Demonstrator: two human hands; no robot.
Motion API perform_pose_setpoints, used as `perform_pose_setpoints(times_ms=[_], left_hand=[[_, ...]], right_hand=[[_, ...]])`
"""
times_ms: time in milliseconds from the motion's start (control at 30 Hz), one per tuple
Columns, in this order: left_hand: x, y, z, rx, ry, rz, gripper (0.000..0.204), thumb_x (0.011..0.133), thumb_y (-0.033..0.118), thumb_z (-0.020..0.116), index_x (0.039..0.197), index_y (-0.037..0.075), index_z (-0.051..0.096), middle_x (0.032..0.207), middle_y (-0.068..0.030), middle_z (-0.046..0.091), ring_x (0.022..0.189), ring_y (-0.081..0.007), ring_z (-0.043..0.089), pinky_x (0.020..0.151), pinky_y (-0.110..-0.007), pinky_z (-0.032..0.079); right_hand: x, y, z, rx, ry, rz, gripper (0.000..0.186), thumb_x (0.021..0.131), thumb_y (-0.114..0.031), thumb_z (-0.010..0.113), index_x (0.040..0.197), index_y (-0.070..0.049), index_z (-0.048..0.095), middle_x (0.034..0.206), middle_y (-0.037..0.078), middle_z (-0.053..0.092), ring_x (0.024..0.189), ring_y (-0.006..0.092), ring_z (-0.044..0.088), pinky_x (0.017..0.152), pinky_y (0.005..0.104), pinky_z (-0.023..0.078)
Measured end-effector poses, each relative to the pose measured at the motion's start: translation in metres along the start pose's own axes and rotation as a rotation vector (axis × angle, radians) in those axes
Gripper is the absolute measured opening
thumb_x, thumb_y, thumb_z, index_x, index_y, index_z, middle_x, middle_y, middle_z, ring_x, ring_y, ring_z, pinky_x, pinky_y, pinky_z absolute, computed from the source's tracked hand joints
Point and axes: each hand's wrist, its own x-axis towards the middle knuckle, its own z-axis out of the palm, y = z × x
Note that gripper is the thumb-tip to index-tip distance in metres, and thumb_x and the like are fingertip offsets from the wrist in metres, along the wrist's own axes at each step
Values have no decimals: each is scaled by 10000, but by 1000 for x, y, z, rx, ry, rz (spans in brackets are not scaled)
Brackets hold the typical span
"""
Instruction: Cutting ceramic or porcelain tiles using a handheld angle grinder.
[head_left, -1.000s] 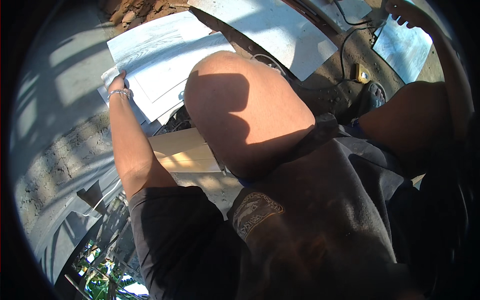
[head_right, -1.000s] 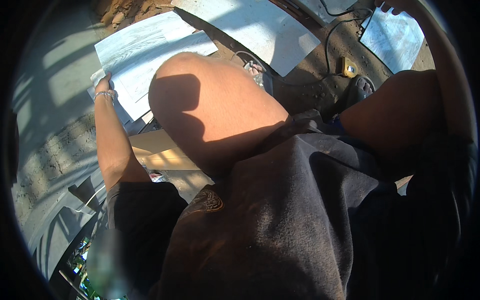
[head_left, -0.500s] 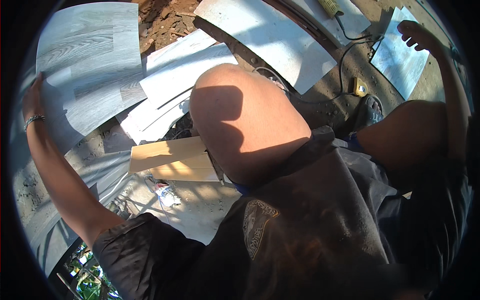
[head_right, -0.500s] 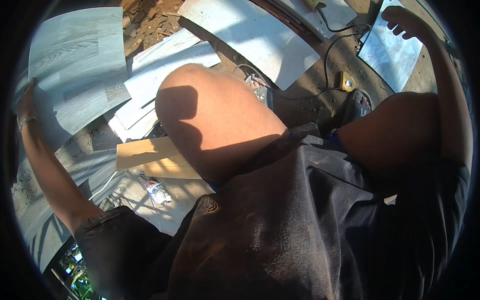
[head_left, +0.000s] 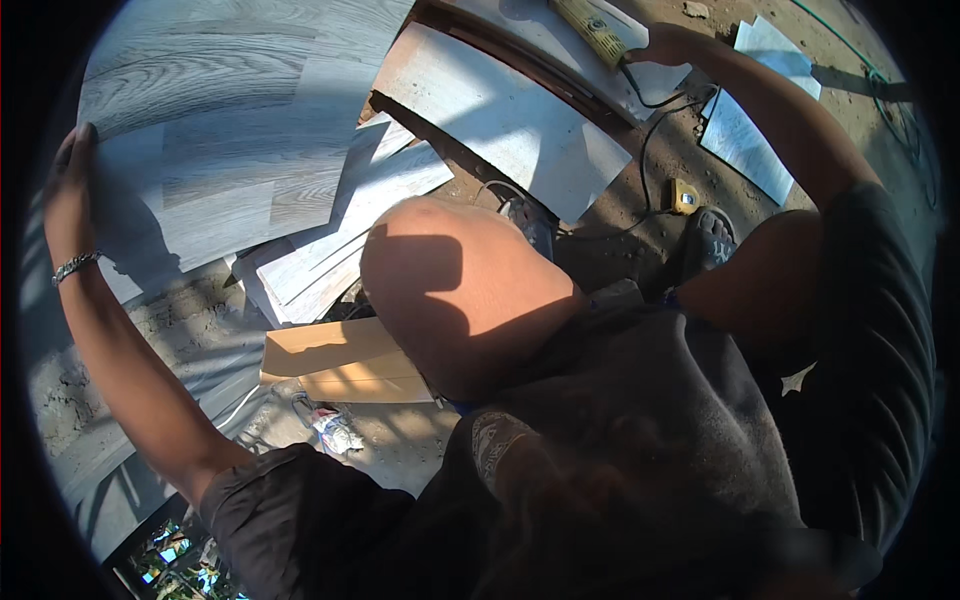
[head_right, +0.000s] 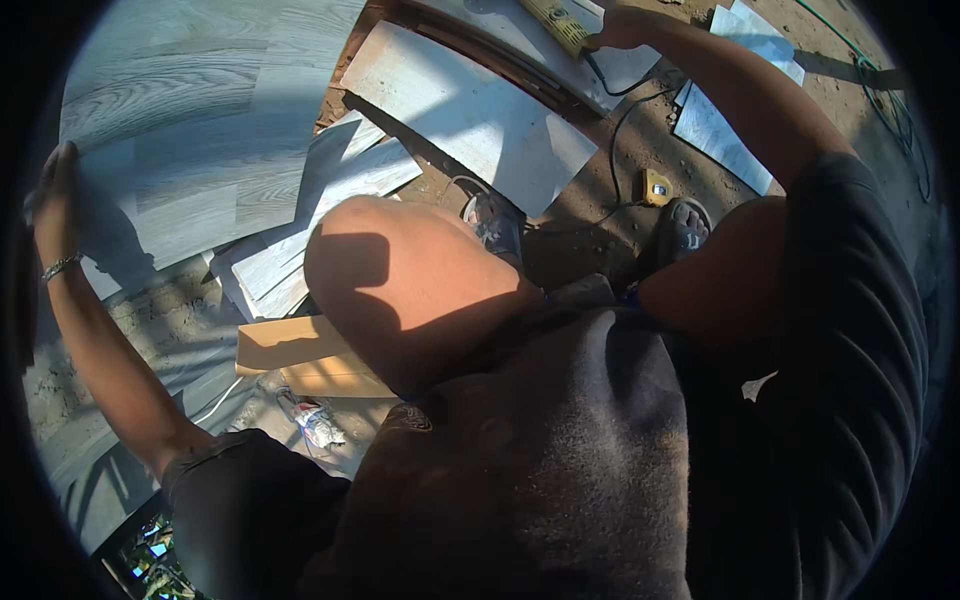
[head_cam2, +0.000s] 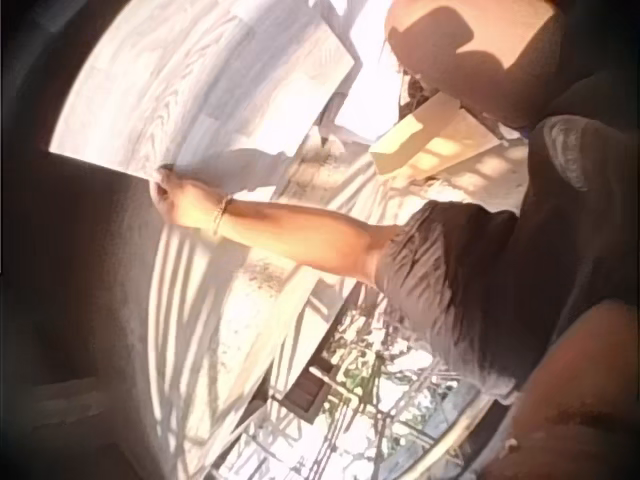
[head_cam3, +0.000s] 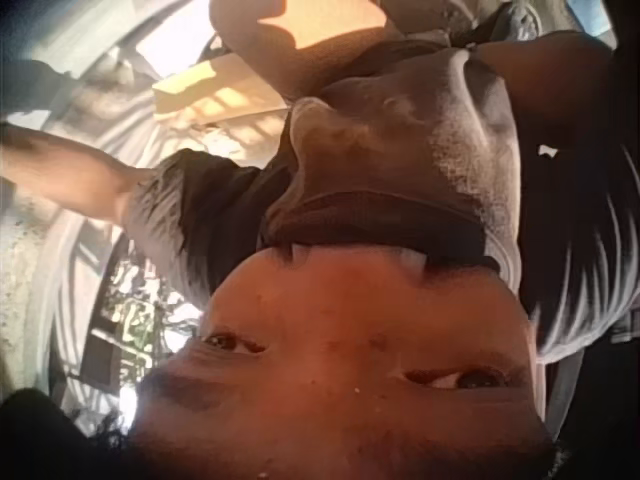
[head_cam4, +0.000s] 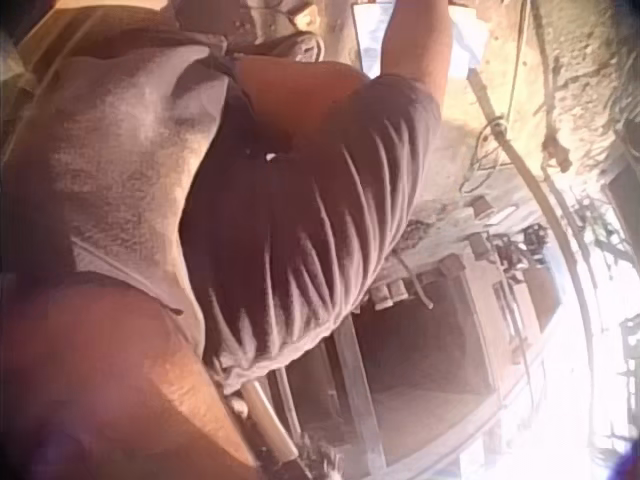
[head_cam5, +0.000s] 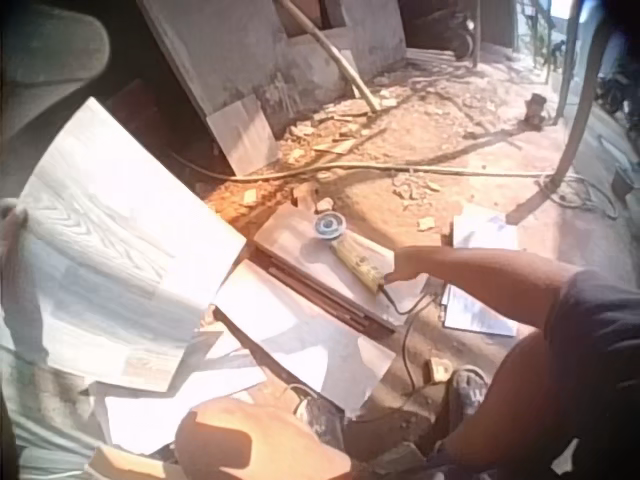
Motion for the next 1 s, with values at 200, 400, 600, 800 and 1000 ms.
perform_pose_setpoints(times_ms=[200, 400, 600, 800, 1000], left_hand=[[-81, 77, 117, -539, -179, 124, 270, 984, 174, 681, 1087, -74, 707, 913, -79, 738, 818, -115, 643, 769, -261, 500], [-105, 119, 192, -561, -315, 148, 216, 958, 155, 697, 1013, -50, 739, 856, -68, 745, 771, -100, 651, 726, -273, 510], [-28, 99, 342, -890, -491, 80, 265, 968, 217, 702, 1043, -35, 743, 834, -25, 717, 762, -87, 606, 718, -271, 487], [46, 67, 512, -552, -495, 187, 424, 941, 375, 711, 1028, -38, 748, 882, -149, 752, 812, -214, 693, 776, -349, 528], [35, 59, 588, -339, -645, 45, 756, 879, 663, 647, 1134, -43, 731, 1168, -265, 714, 1104, -381, 677, 970, -424, 498]], right_hand=[[58, -96, 20, 411, 354, 447, 799, 803, -447, 805, 1390, -16, 476, 1380, 253, 568, 1299, 406, 561, 1068, 465, 474], [45, -16, 20, 362, 415, 232, 516, 838, -269, 711, 1218, 11, 502, 1171, 283, 652, 1091, 420, 675, 931, 515, 543], [-41, 81, -18, 314, 454, 390, 448, 870, -299, 744, 1106, 49, 589, 902, 182, 710, 818, 319, 715, 674, 424, 559], [-181, 111, -48, 733, 301, 719, 424, 856, -406, 760, 980, -18, 642, 816, 42, 650, 679, 151, 616, 609, 343, 507], [-289, 53, -55, 1231, 384, 681, 418, 913, -318, 709, 1157, 3, 600, 948, 69, 656, 801, 173, 651, 735, 340, 554]])
